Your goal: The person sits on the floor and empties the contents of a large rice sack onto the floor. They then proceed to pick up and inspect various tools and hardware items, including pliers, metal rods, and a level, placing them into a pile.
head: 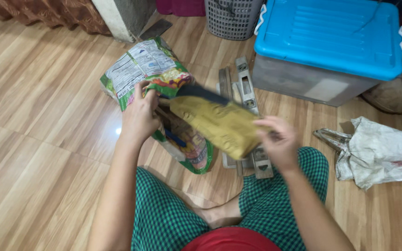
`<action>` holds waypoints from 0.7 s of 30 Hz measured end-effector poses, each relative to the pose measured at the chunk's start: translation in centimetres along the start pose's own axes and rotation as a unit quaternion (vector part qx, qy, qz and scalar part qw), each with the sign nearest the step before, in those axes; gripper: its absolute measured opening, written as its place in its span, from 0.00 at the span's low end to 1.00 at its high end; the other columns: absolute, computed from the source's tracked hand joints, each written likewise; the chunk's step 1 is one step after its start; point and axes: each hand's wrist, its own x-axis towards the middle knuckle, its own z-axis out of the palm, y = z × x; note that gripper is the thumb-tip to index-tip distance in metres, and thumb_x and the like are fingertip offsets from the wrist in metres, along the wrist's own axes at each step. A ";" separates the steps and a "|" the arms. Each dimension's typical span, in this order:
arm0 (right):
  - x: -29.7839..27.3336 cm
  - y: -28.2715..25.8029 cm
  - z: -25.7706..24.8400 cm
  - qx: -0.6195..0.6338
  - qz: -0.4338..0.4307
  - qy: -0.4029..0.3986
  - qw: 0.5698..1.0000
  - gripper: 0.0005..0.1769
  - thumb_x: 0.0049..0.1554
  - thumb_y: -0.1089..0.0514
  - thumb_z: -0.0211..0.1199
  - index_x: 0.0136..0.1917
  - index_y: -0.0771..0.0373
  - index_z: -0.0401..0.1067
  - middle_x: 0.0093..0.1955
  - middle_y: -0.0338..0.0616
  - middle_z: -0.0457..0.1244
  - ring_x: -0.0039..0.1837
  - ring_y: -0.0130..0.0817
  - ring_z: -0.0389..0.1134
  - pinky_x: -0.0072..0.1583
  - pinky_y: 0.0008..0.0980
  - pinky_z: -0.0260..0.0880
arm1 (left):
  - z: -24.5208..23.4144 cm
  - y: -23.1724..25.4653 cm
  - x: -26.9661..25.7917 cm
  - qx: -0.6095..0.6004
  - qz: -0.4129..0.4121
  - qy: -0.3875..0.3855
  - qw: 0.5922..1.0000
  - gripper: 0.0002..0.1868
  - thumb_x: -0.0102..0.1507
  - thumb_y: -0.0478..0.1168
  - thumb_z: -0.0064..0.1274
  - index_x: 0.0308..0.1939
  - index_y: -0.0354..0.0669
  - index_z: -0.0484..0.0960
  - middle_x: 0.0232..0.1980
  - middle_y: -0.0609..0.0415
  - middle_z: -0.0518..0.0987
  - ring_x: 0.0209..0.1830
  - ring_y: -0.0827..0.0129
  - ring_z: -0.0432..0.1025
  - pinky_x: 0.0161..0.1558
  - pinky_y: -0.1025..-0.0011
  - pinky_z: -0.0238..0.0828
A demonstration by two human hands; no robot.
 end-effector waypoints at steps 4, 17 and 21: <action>3.5 4.5 -5.3 0.220 0.051 0.121 0.967 0.18 0.52 0.75 0.65 0.56 0.65 0.76 0.56 0.43 0.70 0.52 0.30 0.73 0.52 0.28 0.77 | 0.1 -0.2 -0.2 0.012 0.013 0.013 1.000 0.25 0.48 0.27 0.57 0.51 0.40 0.76 0.66 0.47 0.67 0.47 0.42 0.75 0.42 0.50 0.73; 15.3 28.6 -7.1 0.404 0.178 0.401 0.803 0.23 0.53 0.76 0.57 0.59 0.63 0.75 0.59 0.51 0.69 0.51 0.42 0.74 0.46 0.40 0.77 | 1.8 0.1 -0.4 -0.006 -0.010 0.014 1.000 0.27 0.47 0.29 0.58 0.51 0.39 0.73 0.69 0.40 0.66 0.49 0.40 0.75 0.42 0.50 0.74; 19.7 25.9 -7.7 0.380 0.173 0.381 0.825 0.28 0.61 0.67 0.57 0.72 0.51 0.61 0.67 0.41 0.56 0.55 0.38 0.64 0.49 0.48 0.72 | 1.4 0.3 -0.3 -0.002 0.039 0.058 0.998 0.30 0.45 0.30 0.59 0.52 0.37 0.74 0.62 0.36 0.67 0.47 0.36 0.73 0.42 0.49 0.73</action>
